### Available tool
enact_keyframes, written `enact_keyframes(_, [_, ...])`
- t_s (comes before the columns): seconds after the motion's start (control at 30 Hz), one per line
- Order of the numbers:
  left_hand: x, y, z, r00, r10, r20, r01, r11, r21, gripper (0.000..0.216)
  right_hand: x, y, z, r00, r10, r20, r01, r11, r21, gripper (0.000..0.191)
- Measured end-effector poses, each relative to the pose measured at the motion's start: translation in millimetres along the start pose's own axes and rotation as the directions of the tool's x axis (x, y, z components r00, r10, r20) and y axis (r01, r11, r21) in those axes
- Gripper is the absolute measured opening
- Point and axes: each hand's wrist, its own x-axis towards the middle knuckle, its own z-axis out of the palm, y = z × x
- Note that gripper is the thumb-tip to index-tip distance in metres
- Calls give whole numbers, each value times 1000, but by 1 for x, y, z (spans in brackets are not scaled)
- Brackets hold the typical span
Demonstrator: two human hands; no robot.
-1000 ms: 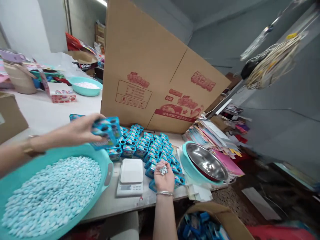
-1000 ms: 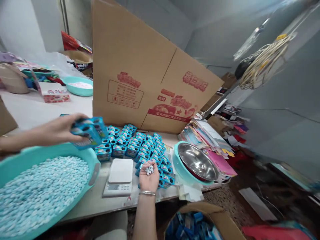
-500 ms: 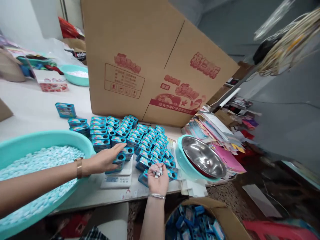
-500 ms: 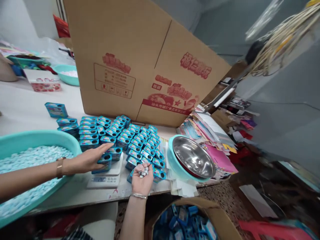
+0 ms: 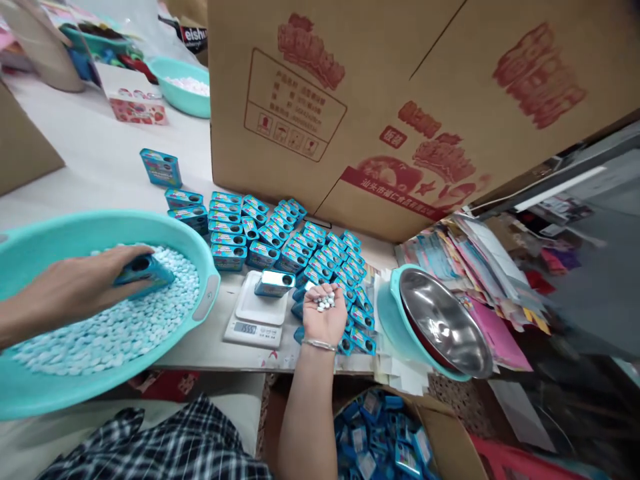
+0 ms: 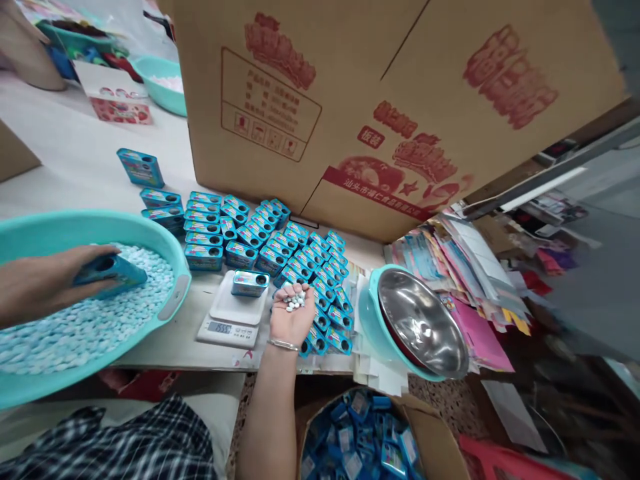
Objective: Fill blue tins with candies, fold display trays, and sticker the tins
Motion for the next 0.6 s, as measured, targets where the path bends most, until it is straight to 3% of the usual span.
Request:
enact_keyframes(0.1, [-1,-15,18,998,37,50,-41,997,70,62,6,8,9,1000,24,-8,-24,1000,-16,22])
enact_keyframes(0.2, [-1,0,10,989,126,77,-136,980,147,76,11,12,11,998,20,67,-18,999,-33,21])
enact_keyframes(0.37, [11,70,1,940,341,27,-337,937,-98,75,20,17,19,999,11,31,-9,998,-67,25])
enact_keyframes(0.47, [31,120,19,873,488,28,-466,849,-251,67,26,20,28,999,-30,-14,28,994,-108,27])
enact_keyframes(0.6, [59,169,53,826,556,92,-518,813,-266,63,33,20,30,999,-36,24,39,986,-162,25])
